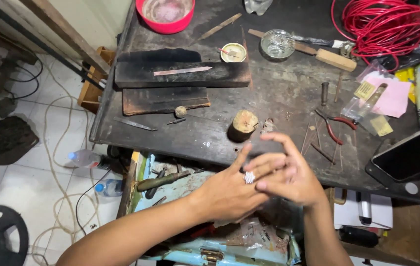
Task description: Using a handheld rotary tool to polish or refine a small piece of jewelry held in the other hand.
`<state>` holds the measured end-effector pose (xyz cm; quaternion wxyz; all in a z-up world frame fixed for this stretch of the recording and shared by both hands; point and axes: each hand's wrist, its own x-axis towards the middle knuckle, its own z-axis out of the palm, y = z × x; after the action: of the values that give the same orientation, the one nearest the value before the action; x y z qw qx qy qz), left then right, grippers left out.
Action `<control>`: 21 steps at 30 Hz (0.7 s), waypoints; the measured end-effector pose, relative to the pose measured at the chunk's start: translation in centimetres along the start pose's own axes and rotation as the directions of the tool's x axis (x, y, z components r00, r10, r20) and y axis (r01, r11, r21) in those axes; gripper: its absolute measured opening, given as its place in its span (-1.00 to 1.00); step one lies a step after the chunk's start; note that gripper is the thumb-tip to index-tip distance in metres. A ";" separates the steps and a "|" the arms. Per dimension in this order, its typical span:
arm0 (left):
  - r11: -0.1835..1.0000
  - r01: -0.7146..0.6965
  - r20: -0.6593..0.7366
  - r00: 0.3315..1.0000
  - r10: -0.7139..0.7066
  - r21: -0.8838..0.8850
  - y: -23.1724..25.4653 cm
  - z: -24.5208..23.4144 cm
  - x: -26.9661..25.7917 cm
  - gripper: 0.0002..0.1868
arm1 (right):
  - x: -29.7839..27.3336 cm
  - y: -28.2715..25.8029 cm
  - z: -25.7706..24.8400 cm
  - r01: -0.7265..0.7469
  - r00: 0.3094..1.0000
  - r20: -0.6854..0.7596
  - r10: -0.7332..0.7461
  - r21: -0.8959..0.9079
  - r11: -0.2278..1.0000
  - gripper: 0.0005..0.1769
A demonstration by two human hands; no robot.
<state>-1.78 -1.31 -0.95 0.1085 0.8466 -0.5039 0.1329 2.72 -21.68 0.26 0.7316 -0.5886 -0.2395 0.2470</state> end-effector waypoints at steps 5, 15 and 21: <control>0.939 -0.169 -0.160 0.979 0.125 -0.301 0.6 -0.5 -1.7 -0.64 | -2.7 1.4 1.8 -0.012 1.000 -0.015 0.011 -0.091 0.996 -0.29; 0.825 -0.160 -0.140 0.985 0.100 -0.541 2.4 -0.7 -2.8 -0.56 | -3.6 2.9 3.0 0.187 0.982 0.055 -0.179 -0.326 0.927 -0.74; 0.258 -0.072 -0.039 0.991 0.131 -0.964 1.6 -3.4 -3.3 -0.46 | -4.5 2.4 3.7 0.171 0.985 0.026 -0.171 -0.321 0.932 -0.77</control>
<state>-5.07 1.73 1.20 0.5782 0.5763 -0.5365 -0.2137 -3.30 -21.41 -1.67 0.6447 -0.6772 -0.3260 0.1394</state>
